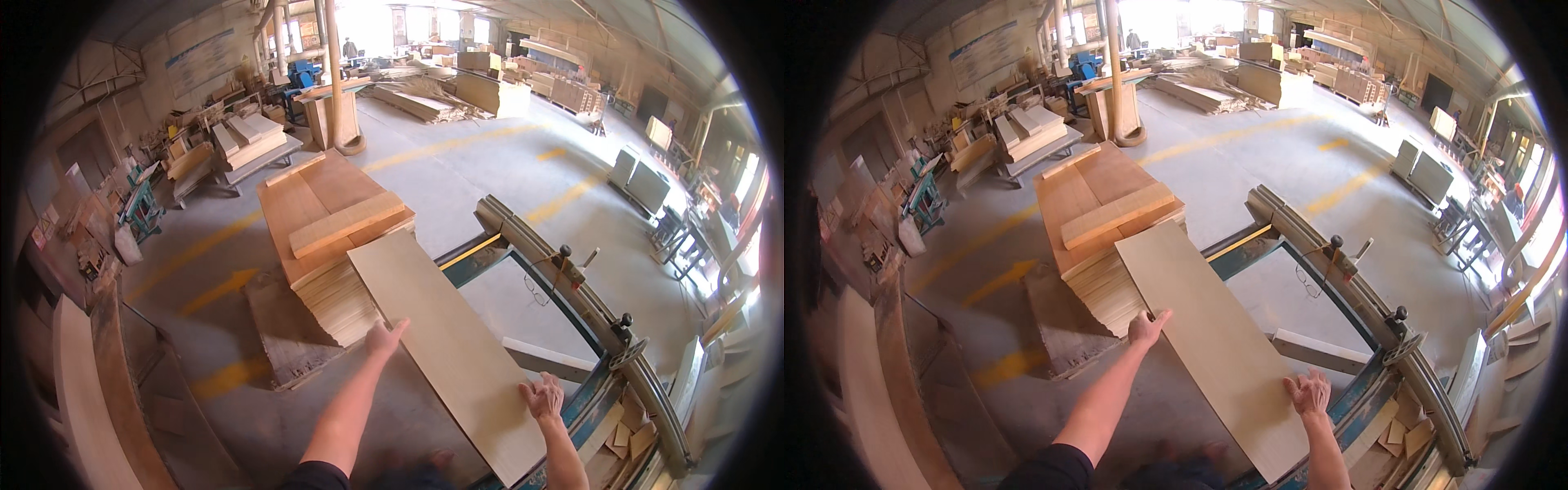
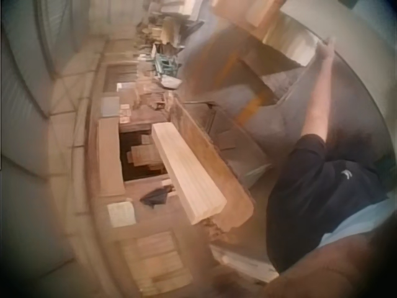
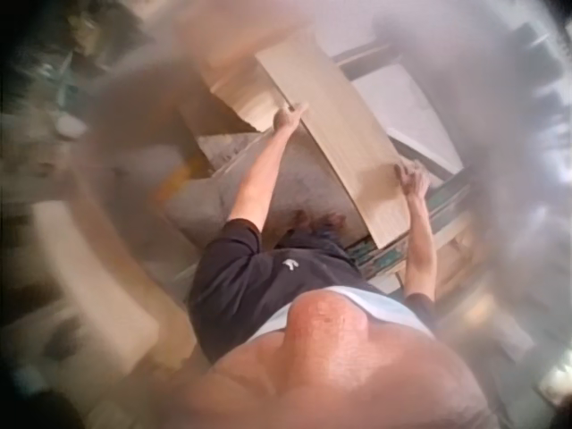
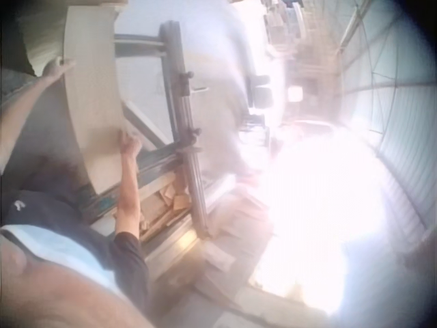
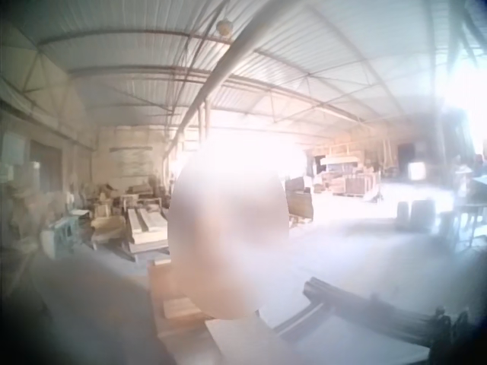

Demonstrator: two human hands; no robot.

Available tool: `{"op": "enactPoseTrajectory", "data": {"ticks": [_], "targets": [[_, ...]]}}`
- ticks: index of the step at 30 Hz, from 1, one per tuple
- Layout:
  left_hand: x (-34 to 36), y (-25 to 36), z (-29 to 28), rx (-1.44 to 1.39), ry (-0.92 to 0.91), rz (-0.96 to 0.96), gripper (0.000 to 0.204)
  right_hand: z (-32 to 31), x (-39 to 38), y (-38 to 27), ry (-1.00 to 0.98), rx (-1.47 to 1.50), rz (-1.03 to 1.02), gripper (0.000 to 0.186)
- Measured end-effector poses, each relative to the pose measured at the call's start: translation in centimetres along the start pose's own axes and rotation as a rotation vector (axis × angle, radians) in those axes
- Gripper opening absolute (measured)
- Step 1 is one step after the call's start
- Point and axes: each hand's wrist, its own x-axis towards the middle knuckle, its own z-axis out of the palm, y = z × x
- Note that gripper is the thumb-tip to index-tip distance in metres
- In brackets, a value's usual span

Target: The person picks up large wood panels from a stack, positions them on a panel saw, and cuts them into smaller pieces. The person then stacks the cut pieces on a nearby pallet. The task is performed repeatedly with multiple panels.

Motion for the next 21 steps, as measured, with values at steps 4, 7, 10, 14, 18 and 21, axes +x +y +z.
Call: {"op": "enactPoseTrajectory", "data": {"ticks": [4, 7, 10, 14, 18, 21], "targets": [[-2.2, -1.8, 3.5, -0.448, 0.126, -0.311, 0.089, 1.9, 0.0, -0.1, -0.19, 0.184, 0.166, 0.074], [-6.0, 1.6, 5.4, -0.601, -0.011, -0.458, 0.097, 0.4, 0.7, 1.7, -0.616, 0.475, 0.403, 0.077], [-5.8, 1.6, 6.8, -0.829, -0.043, -0.566, 0.092, 1.0, 1.5, 3.0, -0.726, 0.492, 0.407, 0.082], [-3.6, 0.1, 7.5, -0.982, -0.093, -0.605, 0.078, 1.0, 1.5, 1.9, -0.634, 0.507, 0.424, 0.088], [-4.0, -0.1, 7.5, -1.231, -0.252, -0.655, 0.073, -5.2, 1.7, -0.8, -0.584, 0.402, 0.412, 0.081], [-7.0, 2.4, 8.3, -1.32, -0.342, -0.653, 0.075, -12.0, 1.8, -2.4, -0.522, 0.373, 0.482, 0.071]]}}
